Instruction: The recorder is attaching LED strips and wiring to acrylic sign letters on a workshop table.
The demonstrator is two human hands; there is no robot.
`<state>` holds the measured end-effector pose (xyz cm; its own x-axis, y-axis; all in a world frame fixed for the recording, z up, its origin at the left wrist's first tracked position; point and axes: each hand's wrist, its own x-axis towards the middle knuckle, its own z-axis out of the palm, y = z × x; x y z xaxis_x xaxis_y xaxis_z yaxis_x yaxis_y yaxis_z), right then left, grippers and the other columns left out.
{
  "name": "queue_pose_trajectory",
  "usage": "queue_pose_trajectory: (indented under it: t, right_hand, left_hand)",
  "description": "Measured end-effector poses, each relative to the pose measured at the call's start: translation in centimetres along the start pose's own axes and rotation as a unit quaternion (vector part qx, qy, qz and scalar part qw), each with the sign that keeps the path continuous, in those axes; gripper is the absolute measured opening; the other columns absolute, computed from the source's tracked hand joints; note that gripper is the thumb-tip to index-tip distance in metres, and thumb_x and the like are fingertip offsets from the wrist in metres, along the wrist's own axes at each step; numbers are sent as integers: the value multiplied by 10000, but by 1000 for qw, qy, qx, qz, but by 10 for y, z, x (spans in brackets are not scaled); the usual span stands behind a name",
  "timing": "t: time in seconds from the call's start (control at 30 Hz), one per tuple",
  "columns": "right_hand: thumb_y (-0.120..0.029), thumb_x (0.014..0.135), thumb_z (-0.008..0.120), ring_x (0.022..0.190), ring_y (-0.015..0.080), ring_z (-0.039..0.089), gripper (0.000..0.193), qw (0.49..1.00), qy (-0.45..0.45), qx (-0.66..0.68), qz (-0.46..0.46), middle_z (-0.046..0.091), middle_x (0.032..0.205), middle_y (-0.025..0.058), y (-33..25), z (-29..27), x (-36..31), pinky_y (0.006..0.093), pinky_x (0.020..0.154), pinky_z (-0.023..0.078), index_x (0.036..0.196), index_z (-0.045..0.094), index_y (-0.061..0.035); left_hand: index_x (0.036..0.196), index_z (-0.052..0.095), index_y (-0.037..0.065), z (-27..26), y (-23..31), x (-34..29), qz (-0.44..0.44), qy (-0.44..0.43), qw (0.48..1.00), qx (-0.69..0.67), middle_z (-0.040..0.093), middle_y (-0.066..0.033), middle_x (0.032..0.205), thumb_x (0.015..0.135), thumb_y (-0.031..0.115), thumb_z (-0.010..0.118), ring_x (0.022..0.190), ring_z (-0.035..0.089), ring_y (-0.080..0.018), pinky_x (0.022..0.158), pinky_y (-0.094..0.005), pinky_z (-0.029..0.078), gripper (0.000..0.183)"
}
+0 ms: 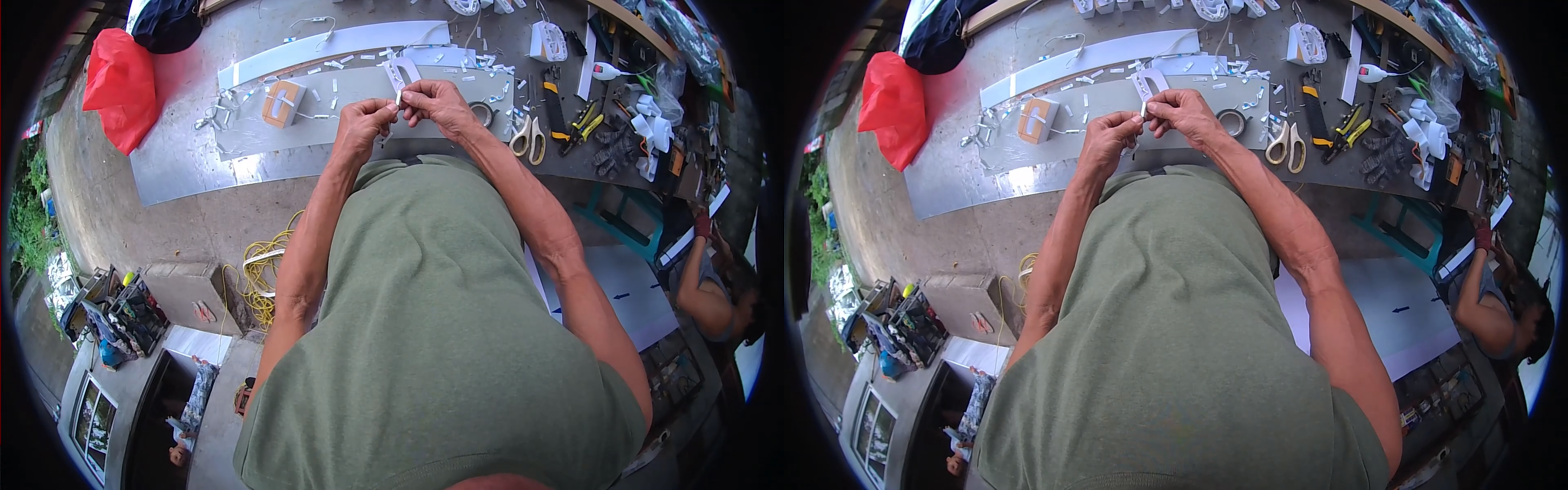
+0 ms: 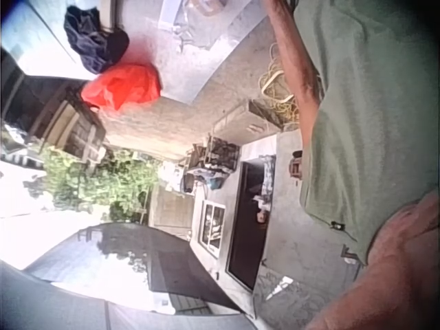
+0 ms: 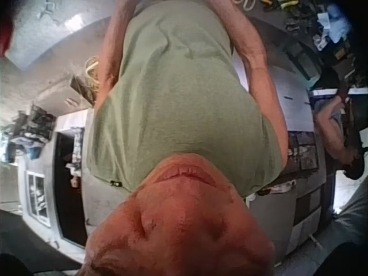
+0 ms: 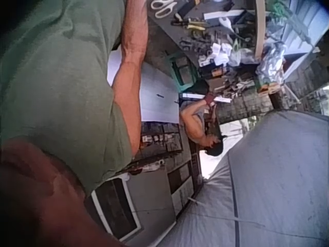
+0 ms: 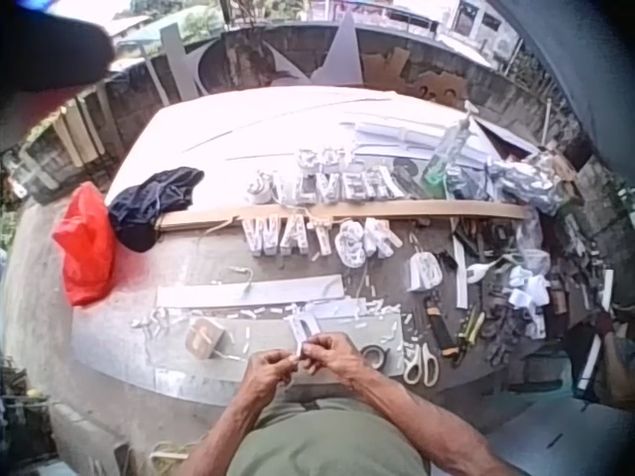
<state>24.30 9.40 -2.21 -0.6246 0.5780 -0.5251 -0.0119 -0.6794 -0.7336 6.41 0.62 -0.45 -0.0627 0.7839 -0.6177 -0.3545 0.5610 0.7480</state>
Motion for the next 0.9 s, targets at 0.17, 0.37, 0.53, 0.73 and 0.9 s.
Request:
queue_pose_trajectory:
  t: [0.17, 0.37, 0.53, 0.73, 0.9]
  right_hand:
    - [-180, 969, 690, 770, 185, 718, 257, 999, 37, -29, 2, 721, 953, 129, -14, 8, -8, 289, 659, 603, 1100, 689, 42]
    - [-203, 941, 722, 765, 176, 718, 250, 994, 57, -88, -12, 728, 920, 108, -15, 10, -8, 287, 646, 589, 1041, 725, 25]
    - [-174, 912, 707, 717, 148, 694, 225, 991, 72, -109, -26, 733, 871, 95, -12, 8, -5, 275, 616, 559, 1008, 732, 28]
    - [-168, 876, 707, 685, 111, 658, 196, 983, 81, -158, -37, 716, 812, 64, -13, 9, -3, 257, 615, 521, 955, 733, 9]
    - [-144, 854, 669, 664, 98, 628, 173, 979, 82, -180, -51, 703, 788, 57, -14, 8, -1, 250, 607, 506, 920, 722, 6]
  left_hand:
    - [988, 745, -27, 3, 1, -2, 56, 46, 995, 69, 689, -50, 796, 905, 173, 738, 643, 556, -83, 582, -233, 443, 217]
    - [948, 768, -20, 8, 3, -2, 94, 91, 976, 171, 726, -54, 767, 889, 177, 727, 638, 610, -80, 562, -245, 485, 210]
    - [936, 778, -1, 16, 8, -3, 102, 114, 959, 239, 732, -64, 731, 880, 180, 731, 629, 644, -98, 581, -278, 523, 195]
    - [932, 778, 3, 14, 0, 1, 166, 122, 935, 290, 727, -65, 707, 873, 178, 732, 627, 656, -112, 608, -292, 541, 190]
    - [972, 764, -14, 13, 4, -1, 104, 78, 965, 229, 699, -31, 751, 905, 170, 732, 623, 583, -77, 574, -257, 488, 198]
